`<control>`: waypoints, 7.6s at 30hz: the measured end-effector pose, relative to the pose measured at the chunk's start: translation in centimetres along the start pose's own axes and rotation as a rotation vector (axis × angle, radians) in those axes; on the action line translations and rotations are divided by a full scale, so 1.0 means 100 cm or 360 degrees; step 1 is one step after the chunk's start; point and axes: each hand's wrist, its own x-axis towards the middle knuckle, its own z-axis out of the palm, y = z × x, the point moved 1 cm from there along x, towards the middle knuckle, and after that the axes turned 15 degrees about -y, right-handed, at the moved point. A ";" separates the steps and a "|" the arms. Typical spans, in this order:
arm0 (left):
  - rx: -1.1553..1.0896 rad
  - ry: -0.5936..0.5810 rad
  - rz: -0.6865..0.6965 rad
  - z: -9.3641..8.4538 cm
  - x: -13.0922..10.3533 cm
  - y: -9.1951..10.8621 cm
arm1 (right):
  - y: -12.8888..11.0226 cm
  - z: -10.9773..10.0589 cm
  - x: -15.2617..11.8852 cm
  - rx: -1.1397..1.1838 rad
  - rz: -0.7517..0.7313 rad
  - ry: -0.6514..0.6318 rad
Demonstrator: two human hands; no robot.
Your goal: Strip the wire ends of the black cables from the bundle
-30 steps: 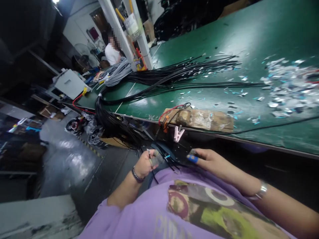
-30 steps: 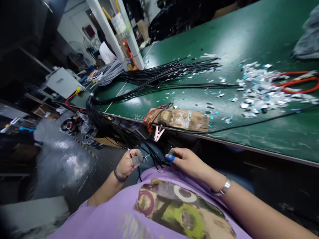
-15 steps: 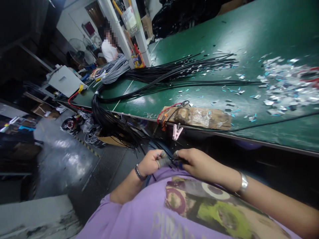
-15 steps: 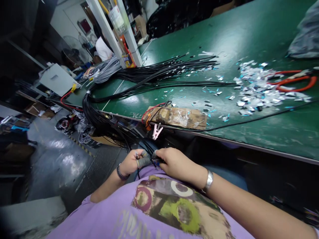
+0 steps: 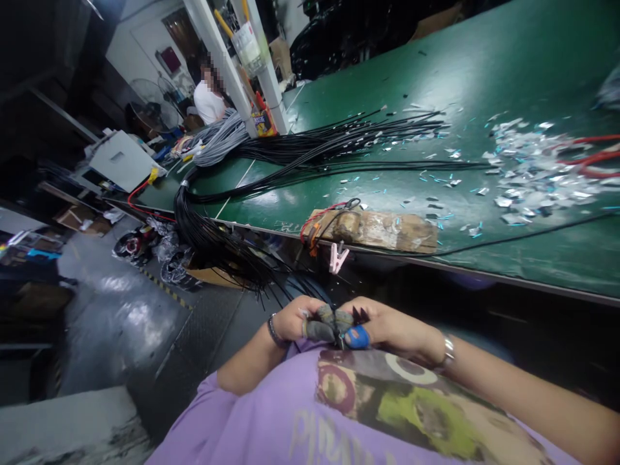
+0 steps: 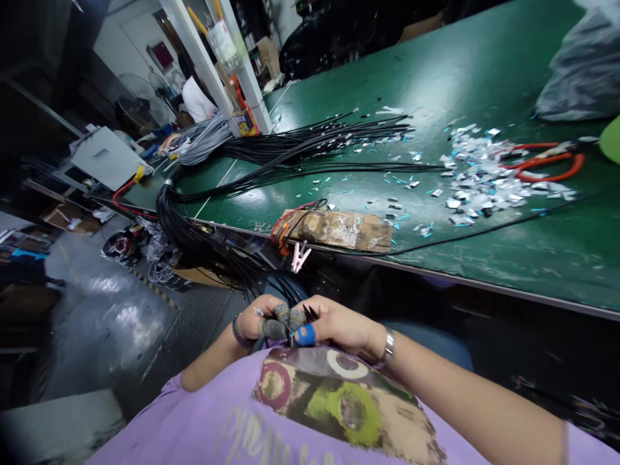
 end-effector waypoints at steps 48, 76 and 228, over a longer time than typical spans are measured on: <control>-0.0239 0.0671 -0.0126 0.006 -0.009 0.001 | 0.002 -0.001 0.010 0.0205 -0.0046 0.0552; -0.0355 0.0691 -0.0035 0.006 -0.006 -0.008 | 0.014 -0.004 0.012 0.0591 -0.0207 0.0414; -0.0692 0.0740 -0.0004 -0.003 -0.016 -0.015 | -0.007 -0.009 0.017 0.0008 -0.0012 0.0699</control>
